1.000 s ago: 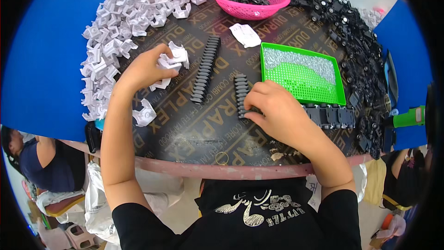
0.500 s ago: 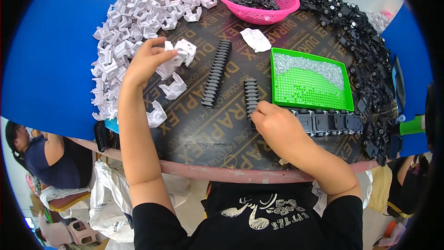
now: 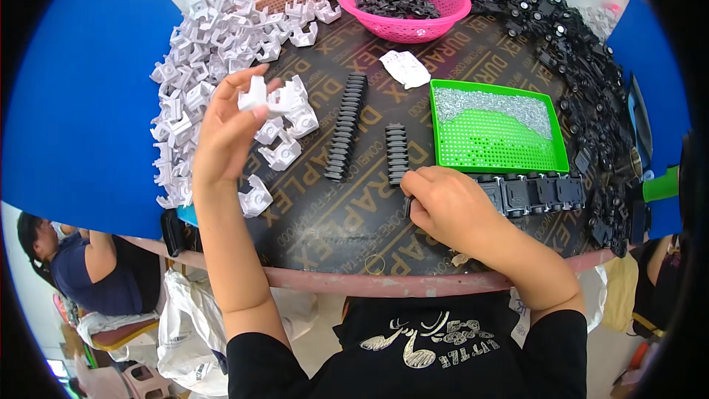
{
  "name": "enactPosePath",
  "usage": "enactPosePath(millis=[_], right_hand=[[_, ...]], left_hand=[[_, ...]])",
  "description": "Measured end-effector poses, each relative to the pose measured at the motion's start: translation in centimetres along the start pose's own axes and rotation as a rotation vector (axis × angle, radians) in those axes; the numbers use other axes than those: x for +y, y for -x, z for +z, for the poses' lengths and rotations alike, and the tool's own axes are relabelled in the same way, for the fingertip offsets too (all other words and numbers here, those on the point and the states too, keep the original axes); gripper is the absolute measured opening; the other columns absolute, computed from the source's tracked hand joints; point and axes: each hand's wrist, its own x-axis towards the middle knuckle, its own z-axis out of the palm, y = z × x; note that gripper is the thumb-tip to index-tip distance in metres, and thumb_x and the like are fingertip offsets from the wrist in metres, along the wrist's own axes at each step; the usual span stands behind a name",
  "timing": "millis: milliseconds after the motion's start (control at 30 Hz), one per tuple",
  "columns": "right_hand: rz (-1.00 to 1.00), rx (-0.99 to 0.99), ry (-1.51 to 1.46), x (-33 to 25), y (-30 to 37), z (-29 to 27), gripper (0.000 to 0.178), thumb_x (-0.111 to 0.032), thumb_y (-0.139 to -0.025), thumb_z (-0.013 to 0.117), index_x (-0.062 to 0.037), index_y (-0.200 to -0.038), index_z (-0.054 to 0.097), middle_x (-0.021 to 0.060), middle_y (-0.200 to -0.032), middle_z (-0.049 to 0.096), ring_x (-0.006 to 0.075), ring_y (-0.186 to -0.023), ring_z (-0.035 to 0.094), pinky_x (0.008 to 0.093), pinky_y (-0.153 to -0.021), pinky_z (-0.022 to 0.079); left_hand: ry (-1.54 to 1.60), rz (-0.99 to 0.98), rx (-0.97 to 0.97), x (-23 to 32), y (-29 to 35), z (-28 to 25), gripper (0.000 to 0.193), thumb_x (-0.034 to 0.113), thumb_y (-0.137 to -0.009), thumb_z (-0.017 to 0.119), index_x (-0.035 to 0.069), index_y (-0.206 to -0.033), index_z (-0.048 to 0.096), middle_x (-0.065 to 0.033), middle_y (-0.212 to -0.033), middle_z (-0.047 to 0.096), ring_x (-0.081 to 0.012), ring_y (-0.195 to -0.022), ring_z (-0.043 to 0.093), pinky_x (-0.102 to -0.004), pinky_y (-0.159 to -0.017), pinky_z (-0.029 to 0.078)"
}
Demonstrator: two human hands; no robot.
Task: Assembling small plastic components for a toy or electronic device in a factory setting.
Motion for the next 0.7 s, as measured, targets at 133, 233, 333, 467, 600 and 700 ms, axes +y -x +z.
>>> enactPosePath(millis=[133, 233, 333, 467, 600, 700], right_hand=[[0.055, -0.023, -0.192, -0.7, -0.6, -1.3, 0.015, -0.002, -0.075, 0.066, -0.0024, -0.086, 0.056, 0.0098, -0.076, 0.059, 0.0268, -0.072, 0.062, 0.0359, -0.064, 0.05], [0.219, 0.117, -0.545, -1.2, -0.8, -3.7, 0.016, -0.003, -0.077, 0.07, -0.0011, -0.086, 0.057, 0.0059, -0.078, 0.061, 0.017, -0.07, 0.062, 0.0285, -0.063, 0.05], [0.302, 0.465, -1.065, -1.3, -0.8, -4.2, 0.015, 0.001, -0.083, 0.07, -0.0021, -0.091, 0.058, 0.001, -0.084, 0.062, 0.0052, -0.075, 0.06, 0.0195, -0.065, 0.049], [0.312, 0.584, -1.201, -0.8, -1.1, -3.6, 0.015, 0.005, -0.083, 0.068, -0.0013, -0.089, 0.055, 0.0019, -0.087, 0.06, 0.0066, -0.079, 0.061, 0.0211, -0.069, 0.051], [0.311, 0.58, -1.287, -0.5, -1.2, -3.0, 0.016, 0.006, -0.084, 0.067, -0.002, -0.087, 0.053, 0.0016, -0.087, 0.057, 0.0072, -0.081, 0.061, 0.0224, -0.072, 0.051], [0.259, 0.631, -1.246, -0.3, -1.2, -3.0, 0.016, 0.006, -0.084, 0.066, -0.0025, -0.086, 0.052, 0.0017, -0.087, 0.056, 0.0069, -0.081, 0.059, 0.0226, -0.073, 0.051]], left_hand=[[0.015, 0.153, -0.239, 0.2, 1.4, 4.2, 0.077, 0.007, -0.067, 0.077, 0.01, -0.134, 0.038, -0.0297, -0.145, 0.033, -0.0401, -0.135, 0.037, -0.0469, -0.109, 0.033], [-0.038, 0.209, -0.266, -0.7, 1.7, 7.6, 0.092, 0.006, -0.062, 0.079, 0.01, -0.141, 0.031, -0.029, -0.144, 0.034, -0.0309, -0.13, 0.043, -0.0427, -0.109, 0.033], [-0.3, 0.407, -0.316, -1.0, 2.3, 9.8, 0.091, -0.002, -0.062, 0.069, 0.01, -0.143, 0.029, -0.0276, -0.143, 0.035, -0.0292, -0.127, 0.043, -0.0416, -0.107, 0.033], [-0.699, 0.538, -0.388, -1.1, 2.7, 11.9, 0.09, -0.007, -0.065, 0.063, 0.009, -0.145, 0.026, -0.0262, -0.146, 0.031, -0.0317, -0.127, 0.041, -0.044, -0.105, 0.035], [-0.645, 0.55, -0.257, -3.0, 2.8, 14.1, 0.083, -0.013, -0.067, 0.064, 0.004, -0.142, 0.033, -0.0221, -0.141, 0.035, -0.0363, -0.129, 0.039, -0.0426, -0.105, 0.035], [-0.485, 0.406, -0.227, -3.5, 3.5, 15.0, 0.091, -0.014, -0.068, 0.067, 0.005, -0.146, 0.024, -0.0202, -0.141, 0.035, -0.031, -0.127, 0.042, -0.0401, -0.103, 0.038]])
